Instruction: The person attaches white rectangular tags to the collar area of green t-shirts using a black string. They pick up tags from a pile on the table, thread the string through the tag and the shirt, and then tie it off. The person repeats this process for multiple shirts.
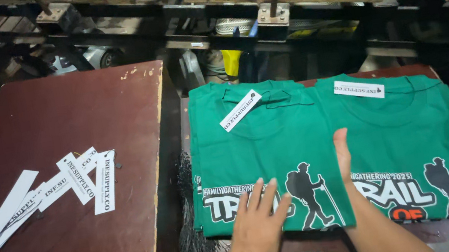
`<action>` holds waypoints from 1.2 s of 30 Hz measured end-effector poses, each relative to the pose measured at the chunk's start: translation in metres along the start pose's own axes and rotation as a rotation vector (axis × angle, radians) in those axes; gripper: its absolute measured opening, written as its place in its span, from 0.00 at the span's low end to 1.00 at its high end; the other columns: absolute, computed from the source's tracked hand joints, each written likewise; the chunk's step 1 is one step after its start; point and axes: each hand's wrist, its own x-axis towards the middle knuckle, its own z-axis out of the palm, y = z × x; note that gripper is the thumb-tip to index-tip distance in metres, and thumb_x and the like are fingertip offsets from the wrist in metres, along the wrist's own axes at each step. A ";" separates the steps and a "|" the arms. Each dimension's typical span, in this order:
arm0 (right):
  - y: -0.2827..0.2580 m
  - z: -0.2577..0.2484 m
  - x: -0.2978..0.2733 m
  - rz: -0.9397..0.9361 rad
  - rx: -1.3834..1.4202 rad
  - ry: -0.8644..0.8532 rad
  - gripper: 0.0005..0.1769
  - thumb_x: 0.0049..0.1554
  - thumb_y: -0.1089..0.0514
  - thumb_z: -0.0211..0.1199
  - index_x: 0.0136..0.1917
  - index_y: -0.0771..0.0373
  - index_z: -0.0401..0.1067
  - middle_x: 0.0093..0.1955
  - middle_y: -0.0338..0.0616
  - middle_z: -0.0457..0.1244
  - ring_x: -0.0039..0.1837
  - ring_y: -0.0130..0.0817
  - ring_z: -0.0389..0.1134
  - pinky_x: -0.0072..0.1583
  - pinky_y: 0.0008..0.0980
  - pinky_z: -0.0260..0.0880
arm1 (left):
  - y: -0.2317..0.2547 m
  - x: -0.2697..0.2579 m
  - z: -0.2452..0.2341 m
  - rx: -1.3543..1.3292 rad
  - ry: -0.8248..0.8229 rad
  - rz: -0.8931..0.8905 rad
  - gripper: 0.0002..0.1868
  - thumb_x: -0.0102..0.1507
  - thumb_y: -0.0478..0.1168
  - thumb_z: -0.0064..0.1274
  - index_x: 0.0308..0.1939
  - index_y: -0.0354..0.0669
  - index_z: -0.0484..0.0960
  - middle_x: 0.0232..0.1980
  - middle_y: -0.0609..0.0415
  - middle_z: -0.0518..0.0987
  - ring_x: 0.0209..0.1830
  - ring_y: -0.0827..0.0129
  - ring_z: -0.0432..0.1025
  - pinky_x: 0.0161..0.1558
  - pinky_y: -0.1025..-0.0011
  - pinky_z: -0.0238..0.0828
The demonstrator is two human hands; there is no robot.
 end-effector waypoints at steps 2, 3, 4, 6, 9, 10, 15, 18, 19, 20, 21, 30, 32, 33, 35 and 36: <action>0.001 0.005 0.014 0.015 0.009 -0.022 0.19 0.69 0.42 0.50 0.45 0.55 0.71 0.69 0.48 0.66 0.77 0.35 0.61 0.80 0.41 0.49 | -0.002 0.001 -0.010 -0.027 0.113 0.019 0.26 0.59 0.28 0.44 0.61 0.38 0.76 0.69 0.34 0.71 0.69 0.33 0.63 0.62 0.39 0.59; 0.003 0.001 0.018 0.027 0.013 -0.020 0.19 0.69 0.42 0.50 0.46 0.55 0.71 0.69 0.48 0.66 0.76 0.35 0.61 0.79 0.41 0.50 | 0.001 0.000 -0.013 -0.068 0.217 0.045 0.19 0.63 0.29 0.43 0.56 0.35 0.80 0.63 0.38 0.78 0.64 0.38 0.70 0.57 0.45 0.67; 0.006 -0.004 0.022 0.039 0.017 -0.019 0.19 0.69 0.42 0.50 0.46 0.55 0.71 0.68 0.48 0.66 0.76 0.35 0.61 0.79 0.42 0.51 | 0.002 0.002 -0.022 -0.074 0.211 0.045 0.19 0.63 0.29 0.43 0.56 0.35 0.80 0.63 0.38 0.78 0.64 0.38 0.70 0.57 0.45 0.67; 0.007 -0.023 0.028 0.060 0.031 0.007 0.19 0.69 0.42 0.50 0.46 0.55 0.71 0.67 0.49 0.67 0.74 0.36 0.62 0.78 0.42 0.52 | 0.007 0.012 -0.040 -0.202 0.241 0.020 0.22 0.59 0.28 0.45 0.57 0.35 0.79 0.65 0.41 0.78 0.68 0.42 0.70 0.62 0.48 0.65; 0.004 -0.053 0.041 0.065 0.068 0.045 0.19 0.68 0.43 0.51 0.47 0.56 0.72 0.66 0.49 0.67 0.73 0.36 0.63 0.77 0.43 0.53 | 0.019 0.021 -0.049 -0.225 0.255 0.156 0.15 0.65 0.29 0.44 0.52 0.32 0.82 0.60 0.35 0.80 0.60 0.39 0.76 0.56 0.46 0.71; 0.007 -0.065 0.046 0.067 0.079 0.058 0.19 0.68 0.43 0.51 0.47 0.56 0.72 0.66 0.49 0.67 0.72 0.37 0.63 0.76 0.43 0.54 | 0.024 0.019 -0.041 -0.238 0.246 0.170 0.15 0.65 0.29 0.44 0.52 0.32 0.82 0.60 0.35 0.80 0.60 0.39 0.76 0.56 0.46 0.71; 0.072 -0.130 0.077 0.089 0.123 0.072 0.18 0.68 0.43 0.52 0.48 0.57 0.73 0.64 0.49 0.68 0.69 0.38 0.64 0.74 0.44 0.57 | 0.051 0.015 -0.020 -0.139 0.095 0.100 0.21 0.73 0.56 0.45 0.52 0.44 0.81 0.61 0.38 0.79 0.64 0.39 0.72 0.60 0.34 0.62; 0.061 -0.150 0.084 0.104 0.122 0.056 0.18 0.68 0.43 0.52 0.49 0.58 0.73 0.62 0.49 0.68 0.68 0.39 0.65 0.72 0.45 0.59 | 0.056 0.027 -0.007 -0.153 0.117 0.174 0.14 0.71 0.45 0.43 0.51 0.42 0.79 0.63 0.35 0.77 0.65 0.36 0.71 0.55 0.33 0.64; 0.056 -0.152 0.087 0.110 0.124 0.045 0.18 0.68 0.43 0.52 0.49 0.58 0.73 0.62 0.49 0.68 0.67 0.39 0.66 0.72 0.45 0.59 | 0.059 0.031 -0.003 -0.151 0.122 0.171 0.14 0.71 0.45 0.43 0.51 0.42 0.79 0.63 0.35 0.77 0.65 0.36 0.71 0.55 0.33 0.64; 0.050 -0.154 0.089 0.115 0.125 0.034 0.18 0.68 0.43 0.52 0.49 0.58 0.73 0.61 0.49 0.68 0.67 0.39 0.66 0.72 0.46 0.60 | 0.063 0.035 -0.001 -0.173 0.094 0.216 0.13 0.71 0.42 0.43 0.54 0.39 0.76 0.64 0.32 0.75 0.67 0.33 0.69 0.57 0.31 0.62; 0.043 -0.156 0.092 0.116 0.129 0.023 0.18 0.68 0.43 0.52 0.49 0.58 0.74 0.61 0.50 0.68 0.66 0.39 0.66 0.71 0.46 0.60 | 0.066 0.041 0.002 -0.193 0.067 0.265 0.13 0.72 0.39 0.43 0.56 0.35 0.74 0.65 0.29 0.73 0.68 0.30 0.66 0.59 0.29 0.59; -0.092 -0.165 0.082 0.100 0.174 -0.012 0.19 0.67 0.44 0.54 0.51 0.60 0.75 0.57 0.50 0.69 0.61 0.42 0.69 0.67 0.48 0.65 | 0.119 0.140 0.030 -0.202 0.153 0.446 0.14 0.61 0.27 0.44 0.51 0.28 0.74 0.59 0.23 0.72 0.60 0.31 0.67 0.54 0.35 0.63; -0.105 -0.174 0.086 0.102 0.180 -0.021 0.19 0.67 0.44 0.54 0.51 0.60 0.75 0.56 0.50 0.70 0.60 0.42 0.69 0.66 0.49 0.66 | 0.122 0.153 0.074 -0.223 0.123 0.416 0.13 0.61 0.27 0.44 0.50 0.29 0.74 0.59 0.23 0.73 0.61 0.29 0.68 0.55 0.33 0.62; -0.111 -0.178 0.088 0.106 0.181 -0.026 0.19 0.67 0.44 0.54 0.51 0.60 0.75 0.56 0.50 0.70 0.59 0.42 0.70 0.65 0.49 0.67 | 0.123 0.158 0.097 -0.243 0.088 0.378 0.12 0.62 0.28 0.45 0.49 0.31 0.75 0.60 0.22 0.74 0.63 0.28 0.68 0.55 0.31 0.61; -0.120 -0.187 0.093 0.116 0.186 -0.036 0.19 0.67 0.44 0.54 0.52 0.61 0.76 0.55 0.51 0.70 0.58 0.43 0.70 0.65 0.50 0.68 | 0.123 0.157 0.131 -0.256 0.028 0.341 0.15 0.61 0.27 0.44 0.51 0.31 0.74 0.63 0.23 0.73 0.65 0.29 0.66 0.54 0.31 0.61; -0.124 -0.191 0.095 0.122 0.189 -0.040 0.19 0.67 0.44 0.55 0.52 0.61 0.76 0.55 0.51 0.70 0.58 0.43 0.71 0.64 0.50 0.69 | 0.122 0.156 0.148 -0.266 -0.036 0.304 0.18 0.59 0.27 0.44 0.54 0.31 0.74 0.66 0.23 0.71 0.68 0.29 0.65 0.54 0.31 0.62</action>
